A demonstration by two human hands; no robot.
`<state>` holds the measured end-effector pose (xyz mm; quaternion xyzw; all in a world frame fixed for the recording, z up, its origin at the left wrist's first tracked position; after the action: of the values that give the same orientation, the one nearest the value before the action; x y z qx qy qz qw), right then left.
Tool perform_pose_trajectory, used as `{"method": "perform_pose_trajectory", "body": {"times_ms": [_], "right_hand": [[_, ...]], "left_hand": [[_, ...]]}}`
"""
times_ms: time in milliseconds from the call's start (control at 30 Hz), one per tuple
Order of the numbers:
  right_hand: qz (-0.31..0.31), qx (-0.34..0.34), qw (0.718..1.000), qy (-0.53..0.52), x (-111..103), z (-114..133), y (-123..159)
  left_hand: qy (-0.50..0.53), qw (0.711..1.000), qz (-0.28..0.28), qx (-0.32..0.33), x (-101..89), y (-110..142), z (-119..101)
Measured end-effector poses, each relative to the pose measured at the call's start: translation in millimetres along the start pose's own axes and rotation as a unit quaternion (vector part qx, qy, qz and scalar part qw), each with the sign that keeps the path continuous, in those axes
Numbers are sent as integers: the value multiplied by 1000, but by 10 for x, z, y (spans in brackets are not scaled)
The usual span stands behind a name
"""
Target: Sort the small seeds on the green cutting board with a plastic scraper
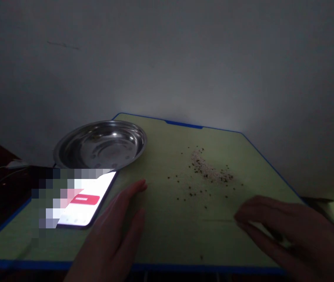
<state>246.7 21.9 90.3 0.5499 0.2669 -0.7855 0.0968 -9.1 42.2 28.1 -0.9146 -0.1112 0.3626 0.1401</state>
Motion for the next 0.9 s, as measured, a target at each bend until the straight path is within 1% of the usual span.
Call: {"method": "perform_pose_trajectory", "body": {"times_ms": [33,100,167,233,300,433,700,833,900], "right_hand": [[0,35,999,-8,-13,-62,-18],[22,93,995,-38,37,-132,-29],[59,137,986,-72,158,-160,-17],[82,162,979,-96,284,-167,-5],[85,173,975,-112,382,-174,-3],[82,186,970,-136,477,-172,-7],[88,150,974,-145,404,11,-49],[85,168,972,-141,359,-70,-37],[62,181,972,-136,294,-164,-45]], "left_hand": [[0,1000,1,3,3,-1,-6],[-1,1000,-5,-8,-1,-3,-7],[-6,1000,-15,-25,-10,-4,12],[-16,1000,-18,-13,-7,-6,24],[-25,999,-16,23,6,-7,26],[-49,998,-14,33,21,-12,97],[-72,996,-21,54,13,-8,73],[-81,996,-13,41,18,-5,99],[-77,996,-15,49,16,-7,73]]}}
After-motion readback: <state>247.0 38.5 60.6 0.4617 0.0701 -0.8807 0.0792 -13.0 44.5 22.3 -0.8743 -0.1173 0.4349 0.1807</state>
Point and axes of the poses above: each hand's wrist, its own y-axis away from the middle knuckle, its own x-axis out of the palm, z = x × y, the point moved 7 cm from there along -y, towards the middle knuckle, and after that the axes turned 10 degrees about -z, right-handed, at the moved point
